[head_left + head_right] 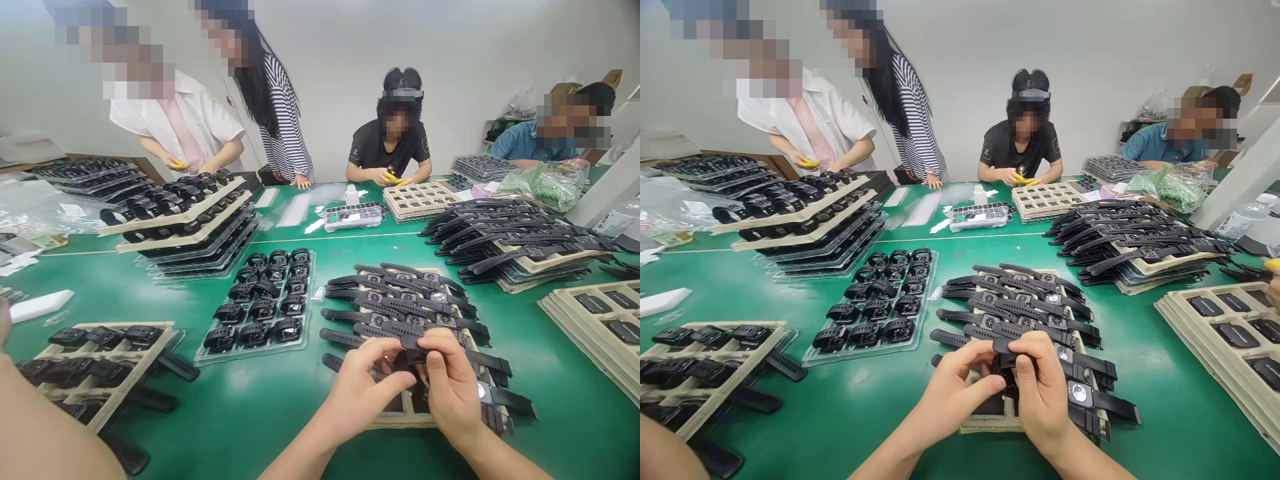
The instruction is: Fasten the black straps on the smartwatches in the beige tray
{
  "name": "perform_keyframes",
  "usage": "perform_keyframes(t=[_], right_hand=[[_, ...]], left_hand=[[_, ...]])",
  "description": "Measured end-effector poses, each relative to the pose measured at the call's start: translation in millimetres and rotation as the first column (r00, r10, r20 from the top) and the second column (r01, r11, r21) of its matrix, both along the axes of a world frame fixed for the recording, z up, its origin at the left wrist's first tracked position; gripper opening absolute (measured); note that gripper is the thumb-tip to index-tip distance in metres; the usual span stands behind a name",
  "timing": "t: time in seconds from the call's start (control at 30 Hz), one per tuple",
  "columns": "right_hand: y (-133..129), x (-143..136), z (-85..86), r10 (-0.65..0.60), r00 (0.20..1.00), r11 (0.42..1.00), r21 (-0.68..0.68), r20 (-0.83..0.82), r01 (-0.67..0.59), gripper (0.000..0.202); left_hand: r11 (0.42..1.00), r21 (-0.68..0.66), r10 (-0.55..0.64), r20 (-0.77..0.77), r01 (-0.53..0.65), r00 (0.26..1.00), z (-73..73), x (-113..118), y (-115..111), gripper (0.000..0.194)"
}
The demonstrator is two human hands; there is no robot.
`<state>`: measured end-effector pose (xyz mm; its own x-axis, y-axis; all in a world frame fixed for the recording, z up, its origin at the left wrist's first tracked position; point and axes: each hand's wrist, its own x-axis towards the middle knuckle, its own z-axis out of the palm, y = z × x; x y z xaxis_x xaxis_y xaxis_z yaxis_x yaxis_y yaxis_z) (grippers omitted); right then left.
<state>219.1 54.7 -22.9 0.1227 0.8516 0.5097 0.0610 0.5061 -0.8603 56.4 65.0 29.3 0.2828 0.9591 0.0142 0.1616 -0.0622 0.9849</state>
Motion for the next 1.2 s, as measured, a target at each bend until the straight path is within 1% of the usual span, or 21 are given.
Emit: perform_keyframes(t=[0.1, 0.2, 0.27, 0.3, 0.4, 0.43, 0.5, 0.57, 0.67, 0.73, 0.8, 0.87, 0.9, 0.97, 1.07, 1.13, 1.2], right_hand=[[3.1, 0.7, 4.7, -0.004, 0.995, 1.0, 0.02, 0.097, 0.002, 0.017], [6.6, 2.4, 10.5, 0.006, 0.984, 0.999, 0.049, 0.176, -0.015, 0.017], [8.3, 3.2, 12.8, 0.028, 0.981, 0.999, 0.04, 0.194, -0.036, 0.016], [8.8, 3.4, 13.3, 0.038, 0.981, 0.999, 0.025, 0.189, -0.044, 0.016], [9.6, 2.9, 14.1, 0.043, 0.988, 0.999, -0.001, 0.15, -0.044, 0.016], [9.6, 2.6, 14.4, 0.044, 0.989, 0.999, 0.005, 0.143, -0.045, 0.016], [9.7, 2.0, 15.2, 0.05, 0.988, 0.998, 0.03, 0.145, -0.054, 0.016], [9.7, 1.9, 16.1, 0.041, 0.99, 0.997, 0.052, 0.137, -0.048, 0.015], [9.2, 2.0, 16.2, 0.013, 0.997, 0.999, 0.032, 0.077, -0.015, 0.014], [8.9, 2.3, 15.5, 0.02, 0.998, 1.0, 0.007, 0.064, -0.021, 0.013], [8.8, 2.9, 14.7, 0.045, 0.996, 0.999, -0.007, 0.082, -0.044, 0.012], [9.0, 4.4, 14.2, 0.069, 0.993, 0.998, -0.016, 0.099, -0.068, 0.013], [9.3, 5.4, 14.2, 0.082, 0.991, 0.997, -0.02, 0.107, -0.081, 0.014], [9.7, 7.6, 14.7, 0.11, 0.984, 0.994, -0.024, 0.138, -0.107, 0.017], [10.1, 10.2, 16.1, 0.135, 0.971, 0.991, -0.017, 0.196, -0.135, 0.023], [9.8, 10.8, 16.7, 0.138, 0.966, 0.99, 0.009, 0.219, -0.143, 0.025], [9.2, 10.5, 16.7, 0.136, 0.964, 0.988, 0.039, 0.231, -0.148, 0.026]], left_hand=[[0.998, 0.055, 0.018, 0.03, -0.02, 0.999, 0.5, -1.6, 1.7, 0.024], [0.998, 0.06, -0.017, 0.007, 0.017, 1.0, -1.8, -3.0, 2.4, 0.025], [0.998, 0.052, -0.03, -0.006, 0.031, 1.0, -3.5, -2.8, 2.3, 0.026], [0.999, 0.042, -0.019, 0.019, 0.018, 1.0, -4.0, -2.1, 1.9, 0.027], [0.999, -0.036, 0.034, 0.19, -0.028, 0.981, -4.0, 1.2, 0.3, 0.036], [0.998, -0.062, 0.039, 0.235, -0.025, 0.971, -3.7, 2.2, -0.2, 0.04], [0.996, -0.087, 0.014, 0.265, 0.009, 0.964, -3.0, 3.4, -0.5, 0.042], [0.995, -0.102, 0.004, 0.248, 0.022, 0.969, -3.1, 3.4, 0.4, 0.04], [0.987, -0.151, 0.077, 0.203, -0.047, 0.976, -4.6, 2.7, 3.0, 0.028], [0.984, -0.148, 0.128, 0.178, -0.102, 0.976, -5.3, 2.5, 4.3, 0.022], [0.984, -0.132, 0.14, 0.183, -0.117, 0.973, -4.4, 2.6, 4.7, 0.024], [0.99, -0.109, 0.107, 0.188, -0.088, 0.976, -1.7, 2.3, 4.2, 0.033], [0.994, -0.086, 0.078, 0.165, -0.065, 0.983, 0.1, 2.0, 3.7, 0.036], [1.0, -0.026, 0.012, 0.064, -0.011, 0.998, 3.7, 1.2, 2.9, 0.04], [0.999, 0.02, -0.042, -0.08, 0.044, 0.996, 7.2, 0.1, 2.2, 0.034], [0.999, 0.021, -0.045, -0.099, 0.047, 0.994, 7.9, -0.2, 2.0, 0.031], [0.999, 0.021, -0.025, -0.093, 0.027, 0.995, 7.9, 0.0, 1.4, 0.023]])
